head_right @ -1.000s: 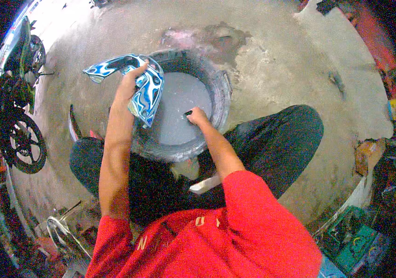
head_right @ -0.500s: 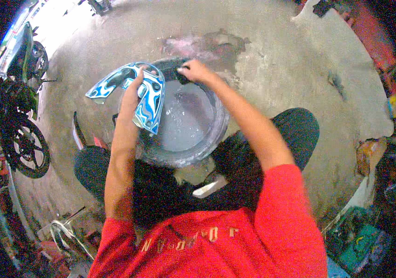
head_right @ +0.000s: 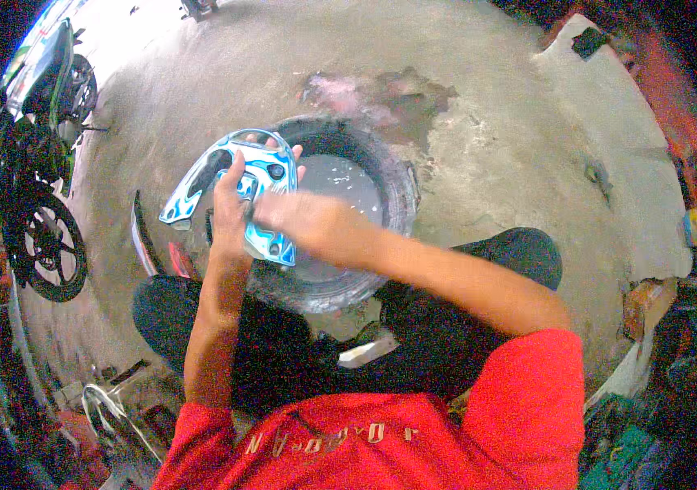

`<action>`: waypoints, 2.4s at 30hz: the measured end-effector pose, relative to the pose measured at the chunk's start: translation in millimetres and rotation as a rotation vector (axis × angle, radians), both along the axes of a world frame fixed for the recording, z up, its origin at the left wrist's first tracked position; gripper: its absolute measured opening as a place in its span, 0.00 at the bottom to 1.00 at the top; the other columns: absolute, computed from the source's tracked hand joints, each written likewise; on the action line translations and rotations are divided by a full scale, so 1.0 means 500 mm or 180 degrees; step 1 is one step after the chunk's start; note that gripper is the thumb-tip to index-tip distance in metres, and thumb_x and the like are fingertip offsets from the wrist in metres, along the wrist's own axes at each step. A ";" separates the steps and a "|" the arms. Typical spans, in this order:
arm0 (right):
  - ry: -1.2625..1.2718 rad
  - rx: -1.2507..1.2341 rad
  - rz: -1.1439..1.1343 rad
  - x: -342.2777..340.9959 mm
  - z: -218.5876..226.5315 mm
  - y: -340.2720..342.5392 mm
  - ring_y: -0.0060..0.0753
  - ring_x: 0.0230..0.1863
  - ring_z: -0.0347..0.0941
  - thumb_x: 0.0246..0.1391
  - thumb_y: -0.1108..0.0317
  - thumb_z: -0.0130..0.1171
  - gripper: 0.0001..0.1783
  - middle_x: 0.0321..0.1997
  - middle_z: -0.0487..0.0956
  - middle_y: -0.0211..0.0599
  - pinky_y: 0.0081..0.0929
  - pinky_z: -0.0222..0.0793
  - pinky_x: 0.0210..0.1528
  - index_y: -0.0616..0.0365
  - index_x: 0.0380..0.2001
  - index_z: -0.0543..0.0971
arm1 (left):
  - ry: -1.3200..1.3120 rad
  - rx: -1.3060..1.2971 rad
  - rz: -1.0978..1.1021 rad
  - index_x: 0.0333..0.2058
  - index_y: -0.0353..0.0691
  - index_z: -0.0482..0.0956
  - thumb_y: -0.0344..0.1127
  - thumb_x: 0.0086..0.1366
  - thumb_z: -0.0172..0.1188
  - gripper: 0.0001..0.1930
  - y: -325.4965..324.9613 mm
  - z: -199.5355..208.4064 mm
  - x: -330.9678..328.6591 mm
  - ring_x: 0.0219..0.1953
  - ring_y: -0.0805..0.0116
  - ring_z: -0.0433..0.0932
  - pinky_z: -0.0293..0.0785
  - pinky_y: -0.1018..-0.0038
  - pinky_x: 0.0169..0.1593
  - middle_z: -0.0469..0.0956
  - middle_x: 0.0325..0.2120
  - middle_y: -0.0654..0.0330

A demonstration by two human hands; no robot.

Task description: The person cleans a blue and white patterned motorcycle fairing piece using a cloth and a bucket of water.

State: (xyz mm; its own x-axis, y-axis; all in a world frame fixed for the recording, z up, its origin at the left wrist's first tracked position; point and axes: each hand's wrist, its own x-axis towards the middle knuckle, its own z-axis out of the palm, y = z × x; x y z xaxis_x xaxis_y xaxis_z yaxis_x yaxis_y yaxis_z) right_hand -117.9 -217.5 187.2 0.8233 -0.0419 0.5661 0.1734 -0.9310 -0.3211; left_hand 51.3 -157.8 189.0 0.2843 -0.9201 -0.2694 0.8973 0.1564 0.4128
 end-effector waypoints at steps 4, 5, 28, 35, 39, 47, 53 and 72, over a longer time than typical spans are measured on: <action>0.0132 0.0457 0.0043 0.021 0.002 0.004 0.49 0.62 0.74 0.60 0.69 0.52 0.23 0.60 0.76 0.51 0.40 0.72 0.63 0.62 0.59 0.73 | 0.0496 0.0041 0.0055 0.58 0.49 0.66 0.48 0.73 0.54 0.20 0.011 -0.028 0.013 0.60 0.40 0.72 0.69 0.39 0.59 0.73 0.56 0.53; 0.0180 0.0727 0.0322 0.011 0.006 0.045 0.49 0.62 0.74 0.60 0.69 0.52 0.24 0.61 0.76 0.51 0.40 0.72 0.63 0.62 0.59 0.73 | 0.0502 0.0117 0.0068 0.57 0.49 0.67 0.48 0.73 0.54 0.19 0.010 -0.028 0.012 0.60 0.40 0.72 0.68 0.39 0.60 0.72 0.56 0.53; 0.0576 -0.0367 -0.0173 0.005 0.019 -0.024 0.51 0.67 0.69 0.57 0.66 0.53 0.29 0.66 0.70 0.52 0.46 0.66 0.67 0.60 0.62 0.72 | 0.0697 -0.0177 0.0067 0.59 0.41 0.64 0.47 0.74 0.51 0.22 0.007 -0.045 -0.018 0.61 0.38 0.70 0.70 0.42 0.61 0.70 0.59 0.43; 0.0432 -0.0406 0.0929 -0.029 0.033 0.058 0.46 0.68 0.69 0.61 0.64 0.49 0.25 0.68 0.70 0.49 0.43 0.65 0.69 0.59 0.60 0.75 | 0.1068 -0.0263 -0.0030 0.57 0.43 0.66 0.49 0.70 0.57 0.24 0.005 -0.051 -0.015 0.59 0.39 0.72 0.72 0.39 0.57 0.71 0.56 0.44; 0.0292 -0.0280 0.1081 -0.017 0.044 0.022 0.44 0.68 0.70 0.61 0.65 0.48 0.25 0.68 0.72 0.46 0.42 0.65 0.68 0.60 0.60 0.74 | 0.1135 -0.0323 0.0140 0.55 0.38 0.69 0.52 0.70 0.57 0.25 0.009 -0.039 -0.002 0.62 0.36 0.69 0.67 0.37 0.62 0.71 0.58 0.42; 0.0161 -0.0374 0.0445 -0.014 0.076 -0.007 0.47 0.65 0.73 0.58 0.68 0.52 0.25 0.64 0.75 0.51 0.43 0.70 0.65 0.64 0.59 0.75 | 0.1091 -0.0576 0.0027 0.53 0.35 0.73 0.59 0.70 0.53 0.30 0.027 0.036 -0.032 0.61 0.39 0.71 0.72 0.42 0.59 0.74 0.55 0.39; 0.0264 -0.0308 0.0528 -0.002 0.085 0.028 0.50 0.66 0.71 0.57 0.67 0.52 0.28 0.65 0.73 0.51 0.48 0.68 0.66 0.61 0.61 0.73 | 0.1113 -0.0446 0.0109 0.52 0.32 0.74 0.61 0.69 0.52 0.33 0.023 0.036 -0.030 0.64 0.39 0.68 0.65 0.40 0.64 0.75 0.55 0.42; 0.0375 0.0552 0.0294 0.007 0.054 0.028 0.53 0.64 0.72 0.59 0.70 0.53 0.23 0.60 0.76 0.55 0.42 0.67 0.67 0.65 0.58 0.74 | 0.0925 -0.0302 0.0143 0.49 0.37 0.76 0.64 0.67 0.53 0.32 0.018 0.024 -0.036 0.56 0.45 0.75 0.72 0.45 0.57 0.78 0.49 0.51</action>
